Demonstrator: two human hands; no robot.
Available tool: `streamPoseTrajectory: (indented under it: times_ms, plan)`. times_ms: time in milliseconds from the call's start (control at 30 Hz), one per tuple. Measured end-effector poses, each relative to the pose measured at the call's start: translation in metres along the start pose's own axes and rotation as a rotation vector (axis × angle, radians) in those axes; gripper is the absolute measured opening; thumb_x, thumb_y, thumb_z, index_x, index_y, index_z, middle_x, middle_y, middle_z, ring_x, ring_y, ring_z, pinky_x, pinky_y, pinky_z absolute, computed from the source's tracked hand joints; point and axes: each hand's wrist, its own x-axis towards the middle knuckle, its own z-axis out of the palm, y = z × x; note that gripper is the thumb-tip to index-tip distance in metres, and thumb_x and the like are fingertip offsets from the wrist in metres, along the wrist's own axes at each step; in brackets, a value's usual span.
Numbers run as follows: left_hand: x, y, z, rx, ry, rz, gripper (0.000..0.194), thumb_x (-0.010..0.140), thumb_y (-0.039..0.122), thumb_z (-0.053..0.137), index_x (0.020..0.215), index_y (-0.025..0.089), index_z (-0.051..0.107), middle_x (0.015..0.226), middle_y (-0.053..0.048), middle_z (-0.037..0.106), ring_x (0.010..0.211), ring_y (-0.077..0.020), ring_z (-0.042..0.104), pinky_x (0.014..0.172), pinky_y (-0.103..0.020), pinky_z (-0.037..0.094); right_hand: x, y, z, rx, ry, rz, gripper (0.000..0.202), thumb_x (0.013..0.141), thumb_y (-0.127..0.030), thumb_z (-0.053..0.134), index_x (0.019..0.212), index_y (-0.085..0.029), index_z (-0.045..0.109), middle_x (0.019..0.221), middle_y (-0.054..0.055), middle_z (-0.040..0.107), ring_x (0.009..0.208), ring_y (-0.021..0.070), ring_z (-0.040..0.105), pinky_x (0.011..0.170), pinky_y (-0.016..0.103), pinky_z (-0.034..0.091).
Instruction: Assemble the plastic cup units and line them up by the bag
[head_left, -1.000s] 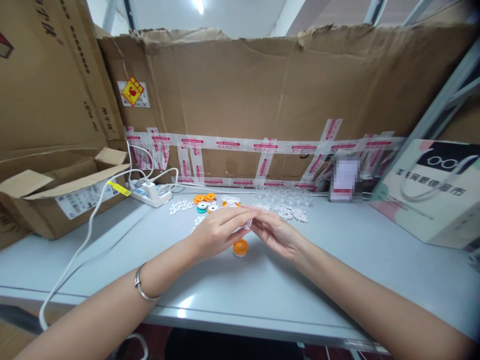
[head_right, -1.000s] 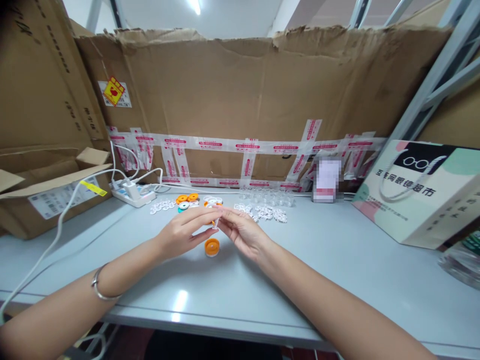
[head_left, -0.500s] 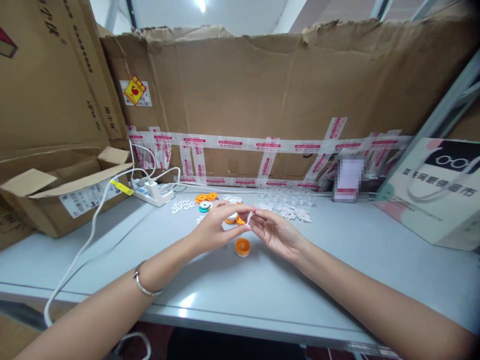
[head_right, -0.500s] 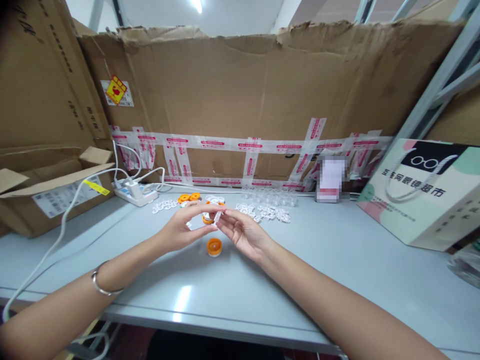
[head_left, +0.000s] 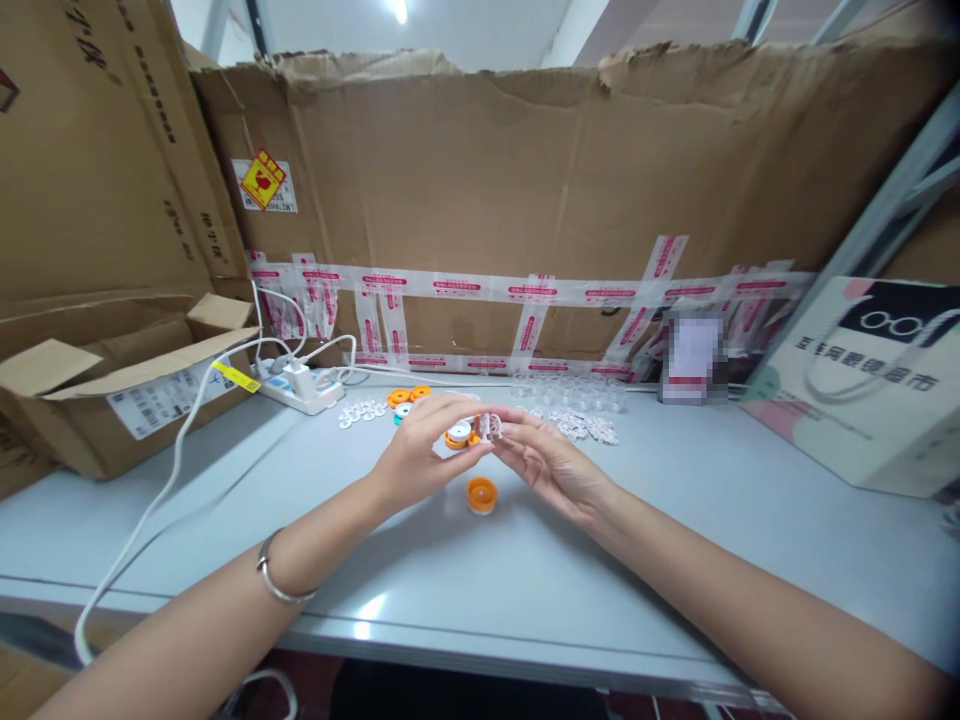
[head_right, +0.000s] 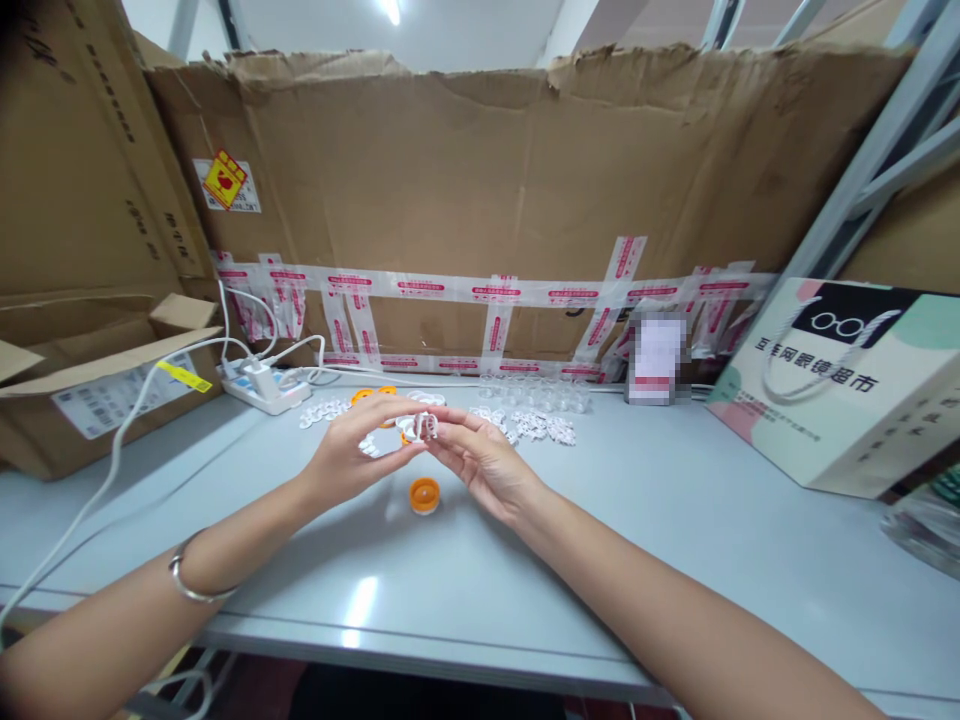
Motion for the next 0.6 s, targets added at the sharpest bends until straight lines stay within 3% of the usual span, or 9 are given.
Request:
streamPoseTrajectory:
  times_ms: [200, 600]
  plan:
    - [-0.0003, 0.0011, 0.0042, 0.144, 0.03, 0.049, 0.029, 0.077, 0.024, 0.064, 0.105, 0.021, 0.058, 0.102, -0.007, 0.064, 0.095, -0.0194, 0.058, 0.084, -0.036, 0.042, -0.0054, -0.0015, 0.0074, 0.0, 0.082, -0.004, 0.031, 0.068, -0.014, 0.071, 0.097, -0.019, 0.062, 0.082, 0.001, 0.071, 0.076, 0.0094, 0.067, 0.073, 0.019, 0.053]
    - [-0.0014, 0.0009, 0.0061, 0.228, 0.001, 0.034, 0.025, 0.078, 0.026, 0.064, 0.102, 0.022, 0.059, 0.098, -0.004, 0.064, 0.092, -0.0179, 0.058, 0.083, -0.035, 0.036, -0.0028, 0.0029, 0.0019, -0.007, 0.023, -0.034, 0.038, 0.068, -0.015, 0.071, 0.104, -0.02, 0.058, 0.086, 0.002, 0.071, 0.081, 0.0112, 0.067, 0.077, 0.021, 0.052]
